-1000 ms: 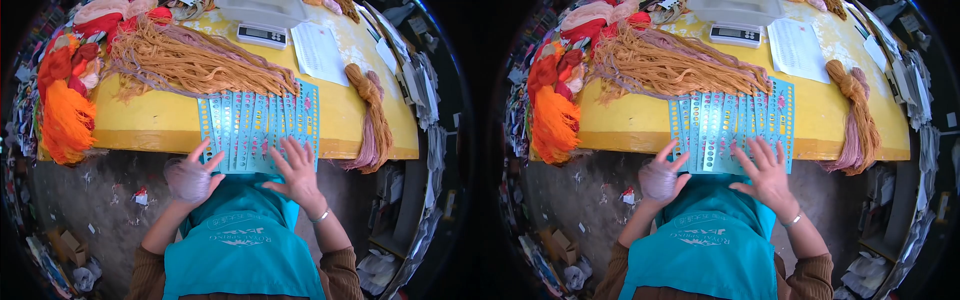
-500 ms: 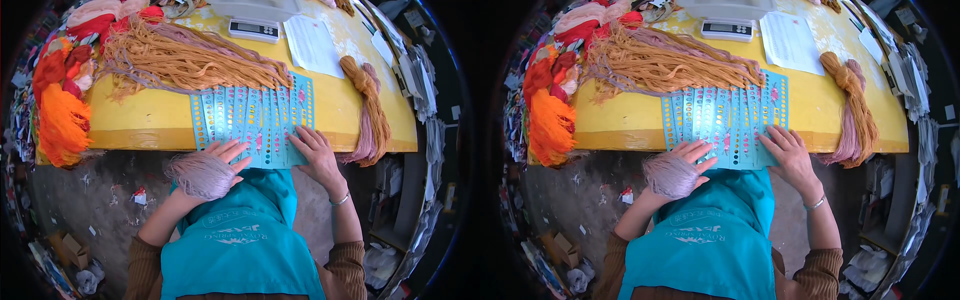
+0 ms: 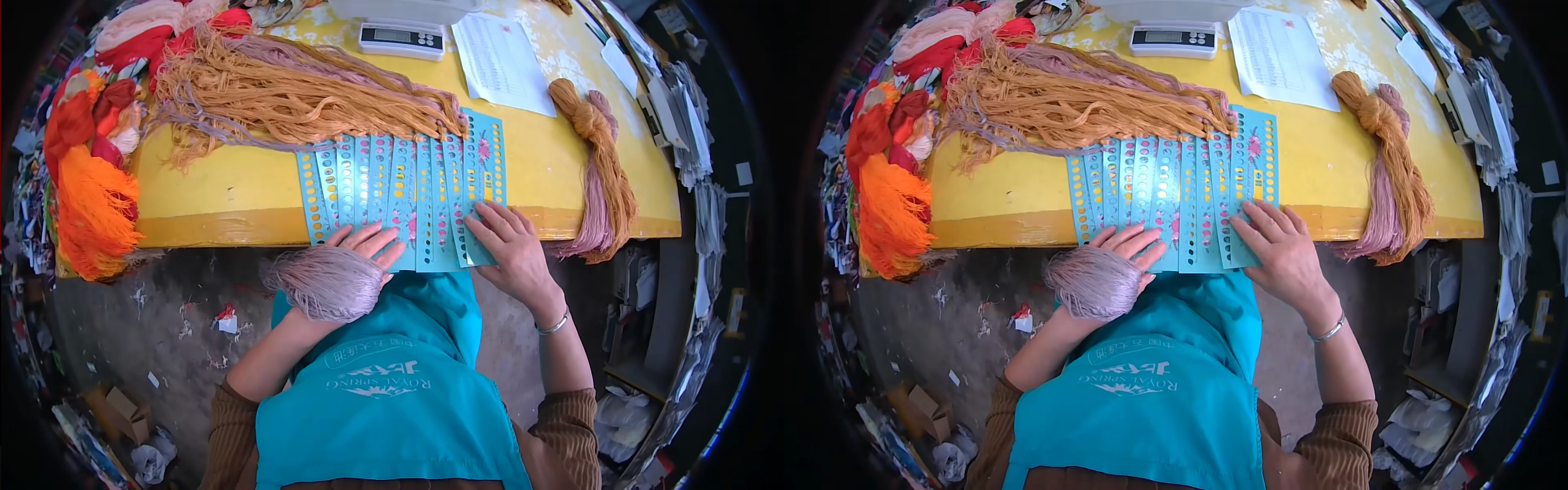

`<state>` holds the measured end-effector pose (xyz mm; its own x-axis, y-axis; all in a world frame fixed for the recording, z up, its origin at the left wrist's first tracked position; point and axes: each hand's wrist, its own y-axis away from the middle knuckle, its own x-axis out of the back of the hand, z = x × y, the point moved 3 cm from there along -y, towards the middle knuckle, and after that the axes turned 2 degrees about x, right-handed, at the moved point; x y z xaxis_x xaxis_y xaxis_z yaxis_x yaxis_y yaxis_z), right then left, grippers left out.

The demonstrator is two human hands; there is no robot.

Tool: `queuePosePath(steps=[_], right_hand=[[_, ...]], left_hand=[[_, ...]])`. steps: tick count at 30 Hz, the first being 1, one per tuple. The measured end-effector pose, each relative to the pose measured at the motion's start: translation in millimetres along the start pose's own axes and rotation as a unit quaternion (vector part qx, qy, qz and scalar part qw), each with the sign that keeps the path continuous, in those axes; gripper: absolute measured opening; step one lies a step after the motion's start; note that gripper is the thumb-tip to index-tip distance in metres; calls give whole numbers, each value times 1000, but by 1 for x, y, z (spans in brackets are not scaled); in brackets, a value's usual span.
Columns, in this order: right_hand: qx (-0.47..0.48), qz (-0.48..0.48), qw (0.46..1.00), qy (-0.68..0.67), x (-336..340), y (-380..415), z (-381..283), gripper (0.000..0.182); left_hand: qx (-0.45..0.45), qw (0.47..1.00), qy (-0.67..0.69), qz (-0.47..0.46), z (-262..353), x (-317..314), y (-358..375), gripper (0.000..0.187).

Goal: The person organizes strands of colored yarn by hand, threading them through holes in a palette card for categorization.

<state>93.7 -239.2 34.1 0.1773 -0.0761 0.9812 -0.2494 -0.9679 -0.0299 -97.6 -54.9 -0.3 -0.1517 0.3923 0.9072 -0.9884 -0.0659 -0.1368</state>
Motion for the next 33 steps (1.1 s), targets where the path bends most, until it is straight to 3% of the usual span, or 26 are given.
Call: queuePosePath(steps=[3,20,33], right_hand=[[3,-4,1000,-15,2,0,-1,73],[83,44,994,53,3,12,-19,50],[12,76,996,42,-11,19,-22,60]], left_hand=[[-1,1000,5,1,2,3,-1,47],[-6,995,-86,42,18,-2,-5,42],[-4,997,-67,34,18,-1,-5,45]])
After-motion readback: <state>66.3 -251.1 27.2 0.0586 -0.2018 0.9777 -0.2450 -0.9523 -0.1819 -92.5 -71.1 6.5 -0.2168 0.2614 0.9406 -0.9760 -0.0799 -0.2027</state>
